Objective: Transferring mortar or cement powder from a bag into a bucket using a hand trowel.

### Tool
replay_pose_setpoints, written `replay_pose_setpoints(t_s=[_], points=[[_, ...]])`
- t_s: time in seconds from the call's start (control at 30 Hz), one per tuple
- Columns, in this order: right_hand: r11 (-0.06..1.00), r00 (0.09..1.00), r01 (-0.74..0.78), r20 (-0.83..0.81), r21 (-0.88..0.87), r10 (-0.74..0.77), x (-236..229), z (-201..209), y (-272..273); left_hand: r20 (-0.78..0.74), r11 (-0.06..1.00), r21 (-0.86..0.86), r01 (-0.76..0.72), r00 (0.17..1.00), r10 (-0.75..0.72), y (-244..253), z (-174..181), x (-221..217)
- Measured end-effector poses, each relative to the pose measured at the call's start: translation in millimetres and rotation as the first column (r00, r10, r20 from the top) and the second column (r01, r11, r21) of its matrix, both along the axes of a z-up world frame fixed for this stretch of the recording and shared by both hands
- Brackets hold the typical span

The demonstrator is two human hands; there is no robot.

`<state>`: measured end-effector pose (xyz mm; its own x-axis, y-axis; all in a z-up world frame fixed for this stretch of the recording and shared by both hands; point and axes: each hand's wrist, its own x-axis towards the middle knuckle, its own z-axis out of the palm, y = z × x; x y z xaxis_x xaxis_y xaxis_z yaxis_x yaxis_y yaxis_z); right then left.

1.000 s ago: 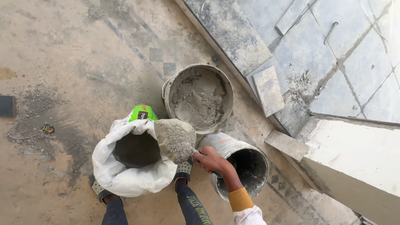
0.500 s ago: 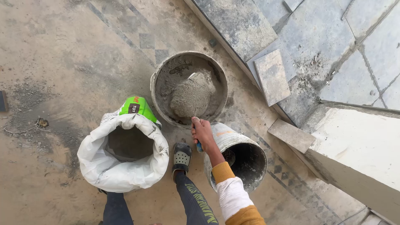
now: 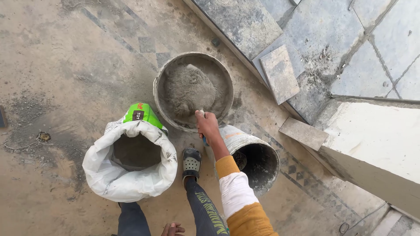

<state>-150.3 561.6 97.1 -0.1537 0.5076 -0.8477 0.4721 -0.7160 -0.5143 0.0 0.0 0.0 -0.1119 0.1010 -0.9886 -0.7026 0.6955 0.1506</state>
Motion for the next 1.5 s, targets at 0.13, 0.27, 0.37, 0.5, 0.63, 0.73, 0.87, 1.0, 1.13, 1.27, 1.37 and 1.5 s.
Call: replay_pose_setpoints(t_s=[0.13, 0.27, 0.37, 0.5, 0.63, 0.73, 0.87, 1.0, 1.13, 1.27, 1.37, 1.5], points=[[0.998, 0.996, -0.063, 0.058, 0.026, 0.062, -14.9, 4.1, 8.2, 0.031, 0.999, 0.034, 0.001, 1.000, -0.003, 50.1, 27.8, -25.0], [0.985, 0.970, -0.142, 0.211, 0.097, 0.119, -20.3, 7.7, 4.9, 0.070, 0.994, 0.109, 0.005, 0.997, -0.013, 29.6, 23.3, -51.9], [0.965, 0.914, -0.236, 0.363, 0.118, 0.179, -10.1, 4.4, 0.4, 0.032, 0.996, 0.089, -0.006, 0.999, 0.003, 35.1, 46.9, -88.2], [0.732, 0.689, -0.611, 0.659, 0.303, 0.303, 0.8, 10.1, -7.3, 0.038, 0.996, 0.089, 0.018, 0.999, -0.021, 50.7, 72.6, -131.4], [0.605, 0.519, -0.734, 0.830, 0.308, 0.207, 1.1, 53.5, -11.5, 0.060, 0.989, 0.137, 0.064, 0.996, -0.072, 39.3, 89.7, -156.2], [0.540, 0.625, -0.666, 0.780, 0.515, 0.028, -0.4, 93.9, -14.0, 0.071, 0.994, 0.073, 0.082, 0.994, -0.087, 22.1, 97.6, -177.0], [0.642, 0.708, -0.516, 0.704, 0.568, -0.055, -13.4, 137.4, -32.6, 0.107, 0.992, 0.055, 0.117, 0.987, -0.123, 1.0, 81.4, -190.0], [0.659, 0.826, -0.378, 0.558, 0.650, -0.076, 28.5, 60.7, -72.3, 0.144, 0.978, 0.074, 0.195, 0.968, -0.204, -20.5, 100.4, -206.4], [0.622, 0.861, -0.383, 0.508, 0.683, -0.027, 44.3, 13.9, -94.6, 0.170, 0.981, 0.059, 0.187, 0.966, -0.195, -30.1, 101.9, -217.4], [0.588, 0.903, -0.322, 0.427, 0.742, -0.044, 32.2, -1.6, -103.9, 0.170, 0.980, 0.076, 0.182, 0.966, -0.193, -28.2, 115.4, -224.2], [0.892, 0.870, -0.164, 0.489, 0.420, -0.070, 13.5, 36.6, -99.0, 0.163, 0.978, 0.101, 0.180, 0.967, -0.195, -37.7, 109.9, -215.3], [0.904, 0.893, -0.117, 0.442, 0.411, -0.086, 22.8, 24.9, -94.5, 0.176, 0.977, 0.059, 0.204, 0.961, -0.212, -35.7, 90.2, -208.5]])
